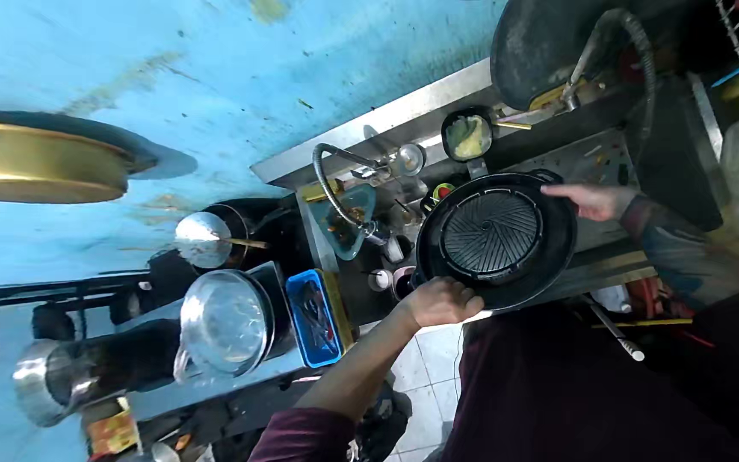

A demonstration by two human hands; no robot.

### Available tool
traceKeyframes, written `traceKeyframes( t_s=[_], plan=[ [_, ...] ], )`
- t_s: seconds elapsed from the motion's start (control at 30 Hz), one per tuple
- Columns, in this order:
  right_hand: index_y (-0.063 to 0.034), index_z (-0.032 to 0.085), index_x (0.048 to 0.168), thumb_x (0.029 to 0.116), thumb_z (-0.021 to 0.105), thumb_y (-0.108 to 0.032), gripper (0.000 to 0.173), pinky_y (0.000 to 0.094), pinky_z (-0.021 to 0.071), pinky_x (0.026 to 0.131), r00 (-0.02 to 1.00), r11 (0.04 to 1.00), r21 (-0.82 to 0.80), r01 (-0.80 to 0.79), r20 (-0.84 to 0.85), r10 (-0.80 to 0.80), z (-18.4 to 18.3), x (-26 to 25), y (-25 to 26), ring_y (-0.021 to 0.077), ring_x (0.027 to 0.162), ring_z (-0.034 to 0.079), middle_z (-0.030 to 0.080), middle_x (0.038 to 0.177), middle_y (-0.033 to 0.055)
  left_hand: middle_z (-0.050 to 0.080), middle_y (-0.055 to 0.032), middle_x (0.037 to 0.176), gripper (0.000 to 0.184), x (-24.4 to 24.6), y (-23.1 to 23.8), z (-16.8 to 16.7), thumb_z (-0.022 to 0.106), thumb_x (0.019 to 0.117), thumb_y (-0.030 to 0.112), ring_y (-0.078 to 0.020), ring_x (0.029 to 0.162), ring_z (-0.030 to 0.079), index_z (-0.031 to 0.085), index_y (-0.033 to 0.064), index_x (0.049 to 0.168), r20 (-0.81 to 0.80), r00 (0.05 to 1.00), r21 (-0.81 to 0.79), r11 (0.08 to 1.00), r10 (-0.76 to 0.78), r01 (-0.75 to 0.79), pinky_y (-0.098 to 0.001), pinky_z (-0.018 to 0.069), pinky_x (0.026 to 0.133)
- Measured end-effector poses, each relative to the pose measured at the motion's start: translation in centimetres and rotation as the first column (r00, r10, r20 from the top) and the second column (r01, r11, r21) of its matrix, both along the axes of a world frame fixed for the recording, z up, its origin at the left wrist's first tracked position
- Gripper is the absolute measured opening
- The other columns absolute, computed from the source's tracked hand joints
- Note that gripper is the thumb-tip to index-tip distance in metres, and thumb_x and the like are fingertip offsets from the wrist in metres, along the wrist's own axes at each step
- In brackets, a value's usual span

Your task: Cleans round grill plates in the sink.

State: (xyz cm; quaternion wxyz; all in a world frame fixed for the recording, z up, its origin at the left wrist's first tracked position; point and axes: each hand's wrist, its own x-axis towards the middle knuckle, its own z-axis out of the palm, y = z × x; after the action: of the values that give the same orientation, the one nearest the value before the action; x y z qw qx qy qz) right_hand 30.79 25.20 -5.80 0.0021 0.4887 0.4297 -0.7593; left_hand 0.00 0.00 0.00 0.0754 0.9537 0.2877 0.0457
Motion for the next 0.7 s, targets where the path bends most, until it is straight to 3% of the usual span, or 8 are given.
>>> traceKeyframes(
  t_s=[0.07, 0.17, 0.27, 0.4, 0.5, 0.6, 0.67, 0.7],
  plan=[
    [-0.0118, 0.053, 0.138, 0.0958, 0.068, -0.030, 0.048, 0.0401, 0.0600, 0.082, 0.997, 0.999, 0.021, 0.045, 0.053, -0.046, -0.3, -0.2, -1.1, 0.0218, 0.097, 0.071, 0.070, 0.114, 0.0113, 0.061, -0.0098, 0.073, 0.014, -0.9, -0.3, -0.7, 0.046, 0.1055, 0.010, -0.0274, 0.062, 0.064, 0.057, 0.0080, 0.097, -0.017, 0.999, 0.033, 0.999, -0.034, 0.034, -0.0407, 0.0539, 0.053],
    [-0.0091, 0.054, 0.135, 0.0843, 0.067, -0.007, 0.052, 0.0431, 0.0585, 0.074, 0.975, 0.979, 0.095, 0.181, 0.111, -0.191, 0.2, -0.5, -3.1, 0.0243, 0.092, 0.068, 0.067, 0.111, 0.0144, 0.065, -0.0102, 0.082, 0.015, -2.4, 0.0, -1.6, 0.046, 0.1050, 0.008, -0.0271, 0.071, 0.066, 0.060, 0.0083, 0.101, -0.045, 0.995, 0.086, 0.992, -0.086, 0.089, -0.0403, 0.0553, 0.060],
    [-0.0129, 0.046, 0.145, 0.0788, 0.065, -0.003, 0.070, 0.0470, 0.0577, 0.081, 0.928, 0.928, 0.169, 0.332, 0.117, -0.353, 1.8, -0.9, -4.8, 0.0259, 0.104, 0.065, 0.062, 0.125, 0.0146, 0.068, -0.0086, 0.094, 0.017, -4.0, 0.8, -2.2, 0.050, 0.1035, 0.006, -0.0262, 0.083, 0.068, 0.065, 0.0118, 0.109, -0.060, 0.996, 0.153, 0.986, -0.060, 0.068, -0.0411, 0.0571, 0.071],
    [-0.0173, 0.043, 0.149, 0.0736, 0.067, 0.006, 0.082, 0.0484, 0.0618, 0.078, 0.820, 0.781, 0.310, 0.541, 0.009, -0.572, 4.6, -0.5, -5.5, 0.0263, 0.105, 0.069, 0.064, 0.129, 0.0130, 0.071, -0.0086, 0.101, 0.022, -5.4, 1.5, -3.0, 0.061, 0.0991, 0.009, -0.0284, 0.097, 0.068, 0.070, 0.0152, 0.118, 0.076, 0.983, 0.215, 0.960, 0.165, -0.178, -0.0474, 0.0544, 0.093],
    [-0.0167, 0.041, 0.149, 0.0826, 0.063, 0.006, 0.074, 0.0438, 0.0625, 0.082, 0.709, 0.634, 0.366, 0.681, -0.115, -0.696, 9.9, -0.9, -7.8, 0.0217, 0.108, 0.068, 0.062, 0.132, 0.0092, 0.071, -0.0105, 0.115, 0.026, -6.3, 2.3, -3.6, 0.064, 0.0993, 0.017, -0.0296, 0.114, 0.066, 0.069, 0.0137, 0.124, 0.268, 0.909, 0.273, 0.880, 0.320, -0.390, -0.0508, 0.0453, 0.110],
    [-0.0146, 0.038, 0.149, 0.1022, 0.053, -0.003, 0.051, 0.0323, 0.0571, 0.093, 0.659, 0.546, 0.407, 0.732, -0.221, -0.719, 18.5, -3.3, -13.7, 0.0130, 0.114, 0.063, 0.058, 0.135, 0.0049, 0.069, -0.0150, 0.119, 0.034, -6.7, 4.2, -2.9, 0.067, 0.0989, 0.028, -0.0336, 0.118, 0.063, 0.068, 0.0122, 0.129, 0.423, 0.780, 0.261, 0.762, 0.462, -0.593, -0.0541, 0.0420, 0.111],
    [-0.0032, 0.039, 0.146, 0.1076, 0.046, -0.008, 0.040, 0.0266, 0.0571, 0.092, 0.625, 0.409, 0.516, 0.752, -0.365, -0.690, 20.7, -5.2, -15.8, 0.0124, 0.113, 0.065, 0.059, 0.132, 0.0117, 0.064, -0.0190, 0.129, 0.051, -7.0, 5.7, -1.5, 0.074, 0.0917, 0.029, -0.0389, 0.125, 0.057, 0.061, 0.0127, 0.138, 0.457, 0.696, 0.138, 0.728, 0.554, -0.671, -0.0570, 0.0414, 0.111],
    [-0.0009, 0.039, 0.146, 0.1089, 0.043, -0.007, 0.038, 0.0242, 0.0527, 0.097, 0.599, 0.397, 0.507, 0.765, -0.335, -0.727, 23.3, -6.6, -16.7, 0.0106, 0.117, 0.062, 0.057, 0.134, 0.0120, 0.060, -0.0186, 0.134, 0.059, -7.1, 6.4, -0.6, 0.075, 0.0872, 0.026, -0.0393, 0.130, 0.052, 0.057, 0.0135, 0.142, 0.466, 0.668, 0.063, 0.732, 0.580, -0.679, -0.0575, 0.0399, 0.111]
  ],
)
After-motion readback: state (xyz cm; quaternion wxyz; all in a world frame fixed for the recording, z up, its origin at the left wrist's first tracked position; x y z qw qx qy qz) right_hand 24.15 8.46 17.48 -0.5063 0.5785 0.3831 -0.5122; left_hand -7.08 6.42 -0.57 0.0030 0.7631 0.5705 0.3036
